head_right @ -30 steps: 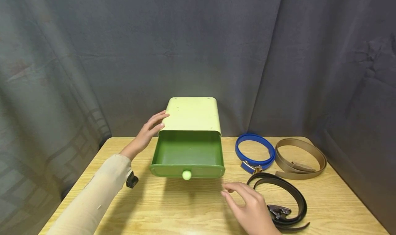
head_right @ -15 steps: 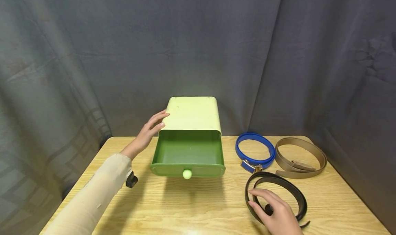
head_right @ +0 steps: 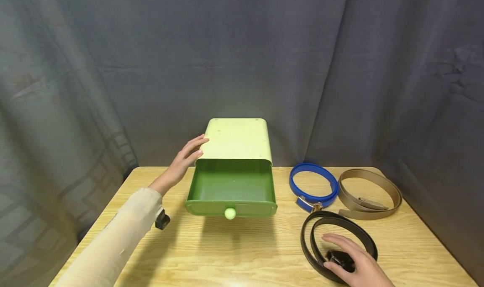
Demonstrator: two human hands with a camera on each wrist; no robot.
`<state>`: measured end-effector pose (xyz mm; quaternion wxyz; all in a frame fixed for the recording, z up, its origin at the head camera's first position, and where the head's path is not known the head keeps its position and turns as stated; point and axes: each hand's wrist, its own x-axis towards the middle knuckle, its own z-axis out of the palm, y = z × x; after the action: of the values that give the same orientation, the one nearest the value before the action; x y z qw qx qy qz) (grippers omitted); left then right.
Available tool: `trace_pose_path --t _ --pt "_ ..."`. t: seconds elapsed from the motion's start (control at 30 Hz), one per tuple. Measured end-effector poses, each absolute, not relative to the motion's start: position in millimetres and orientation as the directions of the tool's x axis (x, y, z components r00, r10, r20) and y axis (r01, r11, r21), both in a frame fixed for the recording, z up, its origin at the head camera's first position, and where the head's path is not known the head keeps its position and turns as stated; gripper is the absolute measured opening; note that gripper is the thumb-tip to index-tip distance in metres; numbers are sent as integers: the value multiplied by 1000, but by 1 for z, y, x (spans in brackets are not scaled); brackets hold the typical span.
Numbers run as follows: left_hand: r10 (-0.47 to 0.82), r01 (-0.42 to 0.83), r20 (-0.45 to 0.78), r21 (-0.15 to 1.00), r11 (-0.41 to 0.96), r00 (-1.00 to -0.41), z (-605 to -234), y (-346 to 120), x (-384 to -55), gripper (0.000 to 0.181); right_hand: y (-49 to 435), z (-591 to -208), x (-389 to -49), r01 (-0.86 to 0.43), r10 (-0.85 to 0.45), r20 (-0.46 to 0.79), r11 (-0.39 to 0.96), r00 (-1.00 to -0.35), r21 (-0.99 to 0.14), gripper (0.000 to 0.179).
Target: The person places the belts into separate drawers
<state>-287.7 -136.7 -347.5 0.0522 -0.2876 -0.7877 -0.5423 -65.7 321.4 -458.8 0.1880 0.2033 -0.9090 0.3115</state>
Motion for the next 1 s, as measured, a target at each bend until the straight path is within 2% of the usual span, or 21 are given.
trace_pose_path --t 0.37,0.53,0.9,1.0 --pt "406 506 389 829 237 -827 -347 -137 -288 45 352 -472 -69 -560 -402 401 691 -823 -457 69" --pt "403 495 375 832 250 -835 -348 -137 -288 45 360 -479 -71 -542 -432 329 678 -840 -496 69" --pt "401 496 386 839 221 -831 -348 -138 -289 46 368 -483 -80 -569 -516 264 625 -815 -534 63" --pt "399 498 389 839 218 -830 -348 -138 -289 46 368 -482 -80 -523 -500 212 640 -840 -563 61"
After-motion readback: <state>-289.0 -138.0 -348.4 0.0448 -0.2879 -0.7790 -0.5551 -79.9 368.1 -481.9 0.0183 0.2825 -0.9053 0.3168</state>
